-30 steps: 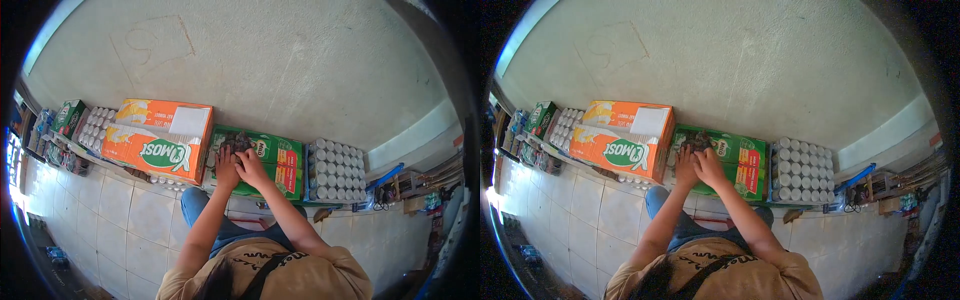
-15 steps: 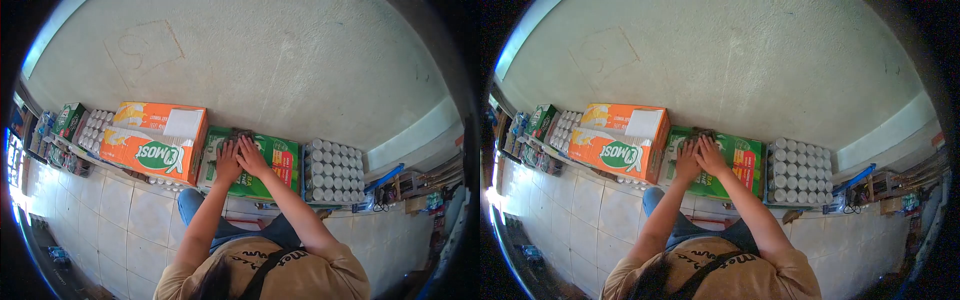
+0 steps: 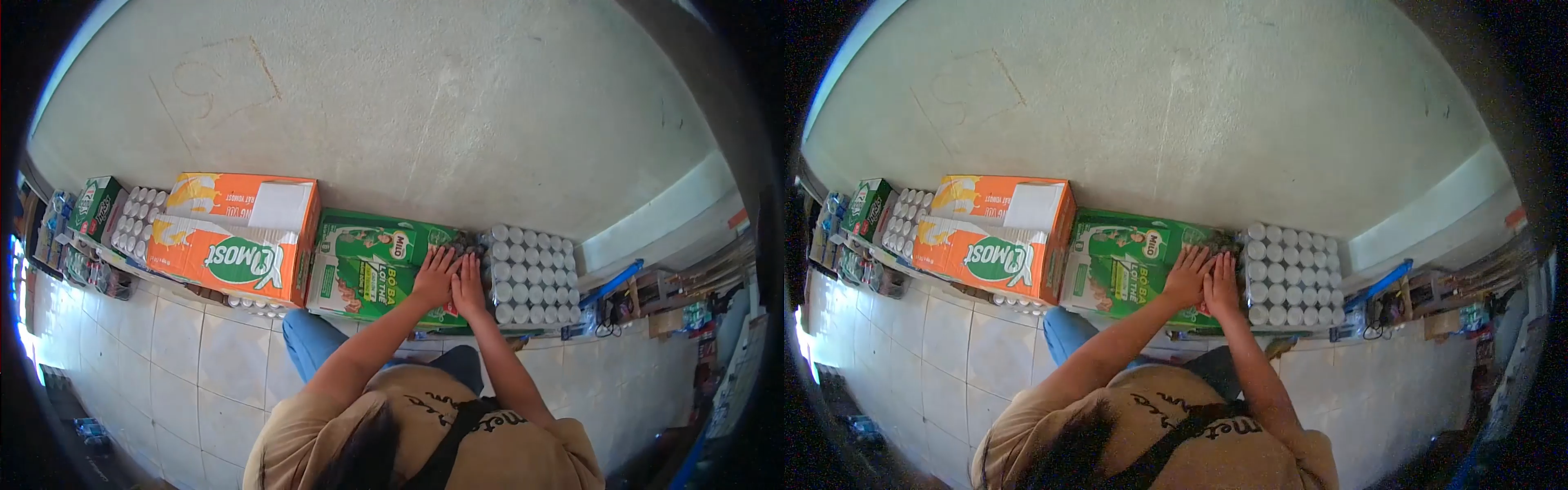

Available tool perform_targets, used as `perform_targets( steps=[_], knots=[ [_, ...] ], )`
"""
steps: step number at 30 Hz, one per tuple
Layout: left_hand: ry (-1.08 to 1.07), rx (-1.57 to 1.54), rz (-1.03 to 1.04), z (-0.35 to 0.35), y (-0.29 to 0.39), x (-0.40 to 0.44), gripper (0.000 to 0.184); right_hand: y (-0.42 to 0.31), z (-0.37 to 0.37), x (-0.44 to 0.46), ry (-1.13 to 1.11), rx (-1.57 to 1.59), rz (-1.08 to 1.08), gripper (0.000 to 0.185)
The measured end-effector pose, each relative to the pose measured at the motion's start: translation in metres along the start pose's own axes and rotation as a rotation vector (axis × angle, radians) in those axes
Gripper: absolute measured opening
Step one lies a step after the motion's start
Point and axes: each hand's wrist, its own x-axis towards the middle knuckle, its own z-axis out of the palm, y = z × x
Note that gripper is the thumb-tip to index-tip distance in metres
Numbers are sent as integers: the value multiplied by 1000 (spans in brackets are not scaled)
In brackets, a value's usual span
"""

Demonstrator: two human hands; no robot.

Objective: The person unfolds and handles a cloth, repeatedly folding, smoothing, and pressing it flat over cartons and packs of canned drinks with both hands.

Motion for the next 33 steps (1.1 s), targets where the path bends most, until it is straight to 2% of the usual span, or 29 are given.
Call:
perform_targets(
  steps=[4, 6, 8, 10, 12, 15, 17, 19, 20, 23, 25, 27, 29, 31, 33],
  knots=[
    [67, 11, 79, -1, -12, -9, 58, -16, 15, -7, 61, -55, 30, 61],
    [46, -55, 22, -15, -19, -23, 57, -30, 19, -2, 43, -101, 5, 62],
    [123, -1, -55, -18, -39, -45, 56, -52, 35, 3, 7, -161, -71, 63],
    [204, 59, -170, -38, -59, -75, 56, -83, 55, 11, -4, -77, -215, 63],
    [181, 181, -284, -61, -81, -104, 57, -126, 70, 19, -59, 36, -301, 64],
    [151, 192, -435, -102, -106, -144, 60, -187, 92, 30, -86, 92, -424, 63],
    [168, 133, -440, -103, -127, -158, 60, -214, 102, 37, -79, 106, -496, 62],
    [251, 212, -415, -108, -126, -161, 60, -213, 100, 39, -94, 130, -524, 61],
    [312, 144, -448, -105, -120, -161, 59, -212, 99, 38, -108, 151, -550, 61],
    [288, 264, -466, -90, -102, -150, 58, -183, 81, 34, -126, 172, -583, 60],
    [270, 196, -417, -75, -87, -136, 58, -156, 68, 24, -152, 182, -544, 59],
    [235, 148, -328, -62, -61, -120, 59, -124, 59, 7, -102, 98, -446, 60],
    [200, 42, -202, -38, -41, -104, 59, -95, 36, -14, -145, 21, -293, 61],
    [88, 58, -152, -22, -18, -86, 59, -67, 25, -32, -48, -28, -229, 61],
    [114, 24, -52, -13, -4, -71, 60, -43, 22, -40, 48, -8, -173, 60]
  ],
)
